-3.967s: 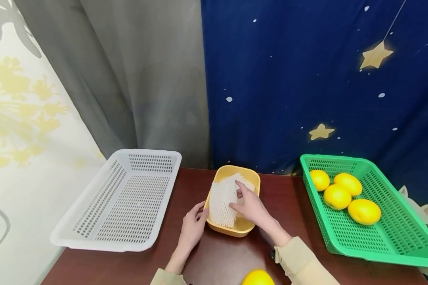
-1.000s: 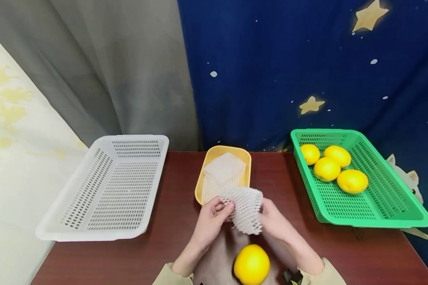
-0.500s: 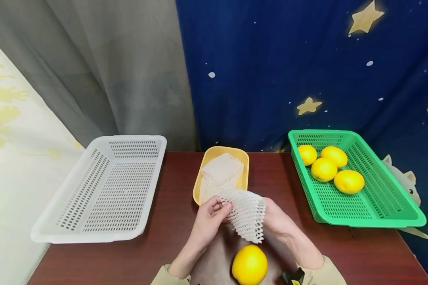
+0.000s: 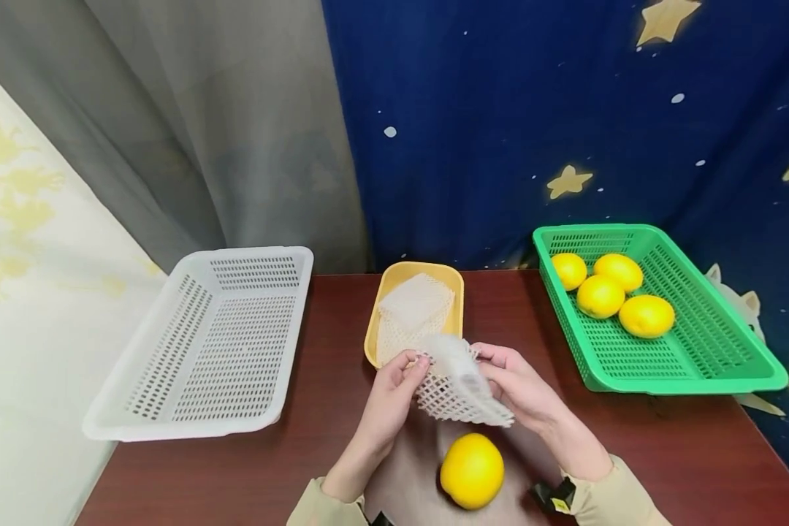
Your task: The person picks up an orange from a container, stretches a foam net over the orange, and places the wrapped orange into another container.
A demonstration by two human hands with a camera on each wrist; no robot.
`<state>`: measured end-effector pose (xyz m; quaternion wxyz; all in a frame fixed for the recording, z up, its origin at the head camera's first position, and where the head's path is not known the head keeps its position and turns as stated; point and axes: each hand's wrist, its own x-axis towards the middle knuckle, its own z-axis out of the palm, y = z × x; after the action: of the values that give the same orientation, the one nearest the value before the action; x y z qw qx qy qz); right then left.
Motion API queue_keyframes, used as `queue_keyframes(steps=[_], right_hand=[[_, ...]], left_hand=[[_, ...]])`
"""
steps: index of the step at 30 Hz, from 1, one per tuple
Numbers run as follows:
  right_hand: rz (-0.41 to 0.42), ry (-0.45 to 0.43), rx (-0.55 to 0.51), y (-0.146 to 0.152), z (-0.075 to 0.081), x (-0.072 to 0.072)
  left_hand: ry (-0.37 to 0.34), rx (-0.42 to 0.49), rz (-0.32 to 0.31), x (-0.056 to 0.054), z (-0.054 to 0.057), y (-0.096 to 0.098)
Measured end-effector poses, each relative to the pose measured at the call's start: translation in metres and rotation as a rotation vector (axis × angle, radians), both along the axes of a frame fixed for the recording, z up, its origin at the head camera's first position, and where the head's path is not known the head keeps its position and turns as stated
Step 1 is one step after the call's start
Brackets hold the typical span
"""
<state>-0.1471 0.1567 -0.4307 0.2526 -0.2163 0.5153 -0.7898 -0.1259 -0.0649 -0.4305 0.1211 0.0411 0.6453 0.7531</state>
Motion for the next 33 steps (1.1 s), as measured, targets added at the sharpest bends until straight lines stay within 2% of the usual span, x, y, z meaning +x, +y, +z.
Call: queue_keyframes(steps=[4,7,11,15,20,24,29,33], right_hand=[[-0.037,-0.004,-0.029,0.007,0.008,0.007],[-0.022,-0.034,-0.026,0.011,0.009,0.014],[0.012,-0.063,0.019,0.014,0.007,0.023],[-0.009,-0.052,0.1,0.023,0.003,0.034],[-0.057,-0.004,0.254,0.035,-0.004,0.048],[-0.095,0.097,0.377,0.038,-0.008,0.06],[-0.149,0.232,0.472,0.043,-0.01,0.074],[-0.157,0.251,0.492,0.043,-0.012,0.085]], left_hand=[[-0.007,0.0,-0.022,0.004,-0.002,0.004],[-0.006,0.002,-0.026,0.009,-0.005,0.004],[-0.001,-0.015,-0.067,0.017,-0.006,0.004],[-0.013,-0.034,-0.114,0.025,-0.009,0.01],[-0.041,-0.064,-0.096,0.035,-0.014,0.012],[-0.071,-0.1,-0.106,0.044,-0.019,0.005],[-0.116,-0.095,-0.177,0.05,-0.027,0.001],[-0.132,-0.081,-0.235,0.058,-0.031,-0.001]])
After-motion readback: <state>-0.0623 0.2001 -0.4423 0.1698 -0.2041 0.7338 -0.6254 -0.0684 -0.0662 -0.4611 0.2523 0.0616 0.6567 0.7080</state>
